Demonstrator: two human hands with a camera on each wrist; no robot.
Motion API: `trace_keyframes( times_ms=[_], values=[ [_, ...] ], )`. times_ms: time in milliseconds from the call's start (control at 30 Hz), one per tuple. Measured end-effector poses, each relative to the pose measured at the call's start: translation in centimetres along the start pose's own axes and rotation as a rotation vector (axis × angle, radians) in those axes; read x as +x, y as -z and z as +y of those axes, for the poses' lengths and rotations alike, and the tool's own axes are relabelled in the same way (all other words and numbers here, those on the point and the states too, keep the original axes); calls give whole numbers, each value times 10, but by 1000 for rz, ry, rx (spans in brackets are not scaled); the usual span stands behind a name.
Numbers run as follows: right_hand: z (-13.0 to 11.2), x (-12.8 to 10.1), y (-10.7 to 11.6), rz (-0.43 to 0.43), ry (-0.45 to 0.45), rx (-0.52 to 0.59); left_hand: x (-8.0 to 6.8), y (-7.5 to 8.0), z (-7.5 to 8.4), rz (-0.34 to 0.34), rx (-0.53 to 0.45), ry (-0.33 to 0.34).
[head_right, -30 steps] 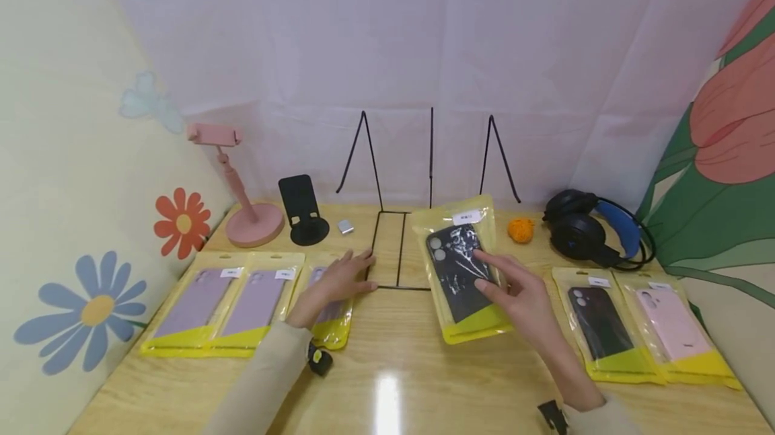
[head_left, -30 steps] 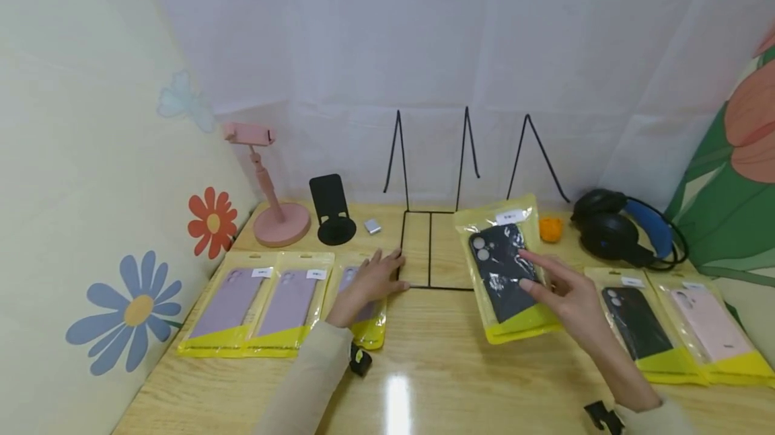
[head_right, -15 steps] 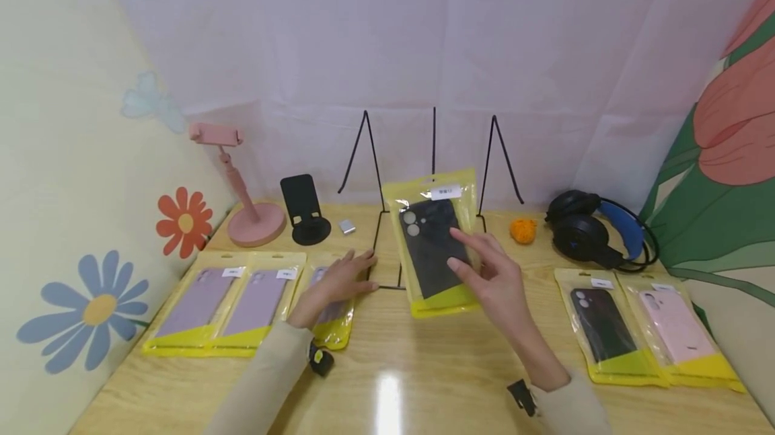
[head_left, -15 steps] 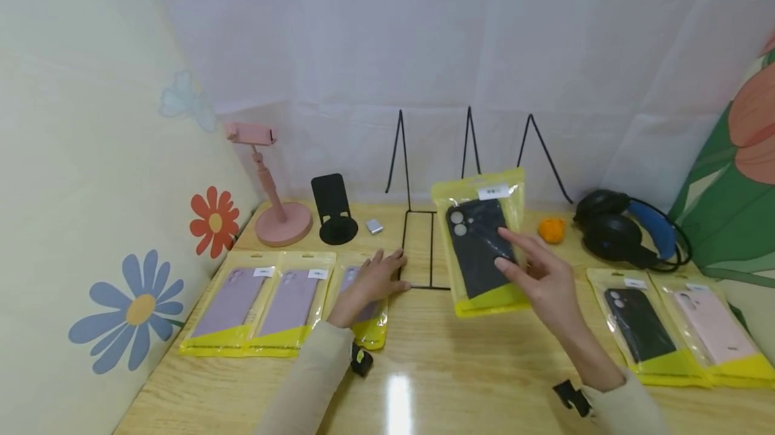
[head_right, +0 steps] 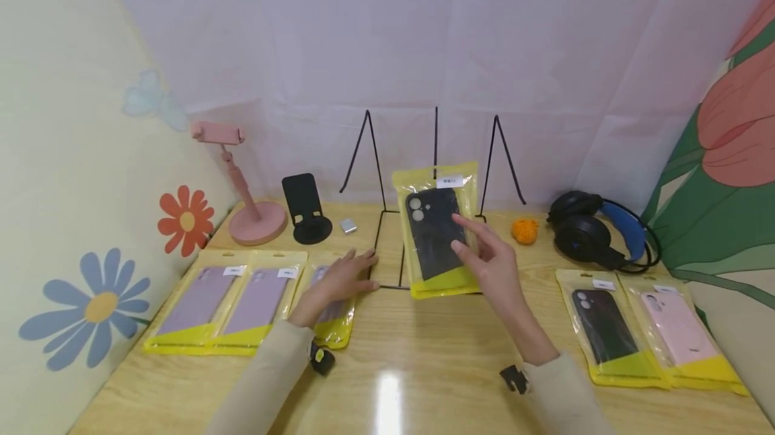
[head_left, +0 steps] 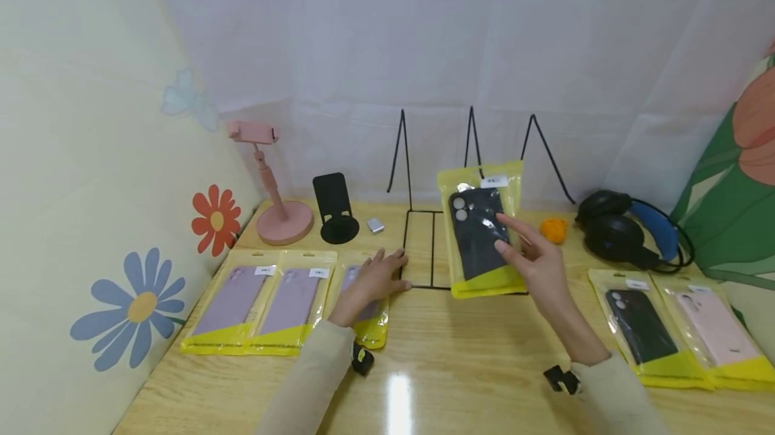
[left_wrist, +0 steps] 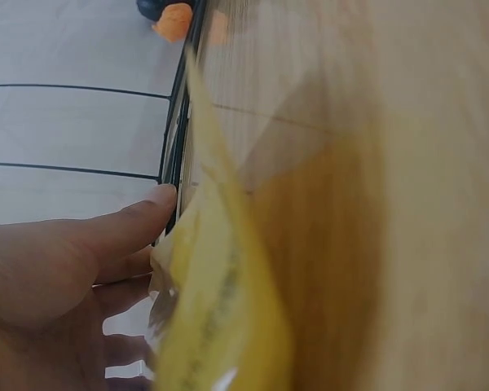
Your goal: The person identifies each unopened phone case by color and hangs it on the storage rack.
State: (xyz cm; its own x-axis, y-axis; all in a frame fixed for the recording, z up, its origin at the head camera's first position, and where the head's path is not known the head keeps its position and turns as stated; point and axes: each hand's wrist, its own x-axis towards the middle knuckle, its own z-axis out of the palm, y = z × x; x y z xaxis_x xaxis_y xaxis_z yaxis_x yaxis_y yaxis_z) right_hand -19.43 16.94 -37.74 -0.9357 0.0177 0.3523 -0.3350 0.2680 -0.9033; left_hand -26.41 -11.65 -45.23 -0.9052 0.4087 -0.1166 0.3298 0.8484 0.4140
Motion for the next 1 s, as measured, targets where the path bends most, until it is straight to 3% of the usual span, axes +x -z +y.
trace_keyframes(
  times_ms=[167, 467, 667, 1000],
  values=[
    [14, 21, -6, 2, 8, 77, 1, -1, -2, 0, 8, 8],
    [31, 71, -15, 51, 63, 88, 0, -1, -1, -3, 32, 18],
    [37, 103, -20, 81, 54, 98, -2, 1, 1, -10, 23, 14],
    [44, 137, -19, 88, 43, 134, -6, 2, 0, 0, 6, 10]
  ],
)
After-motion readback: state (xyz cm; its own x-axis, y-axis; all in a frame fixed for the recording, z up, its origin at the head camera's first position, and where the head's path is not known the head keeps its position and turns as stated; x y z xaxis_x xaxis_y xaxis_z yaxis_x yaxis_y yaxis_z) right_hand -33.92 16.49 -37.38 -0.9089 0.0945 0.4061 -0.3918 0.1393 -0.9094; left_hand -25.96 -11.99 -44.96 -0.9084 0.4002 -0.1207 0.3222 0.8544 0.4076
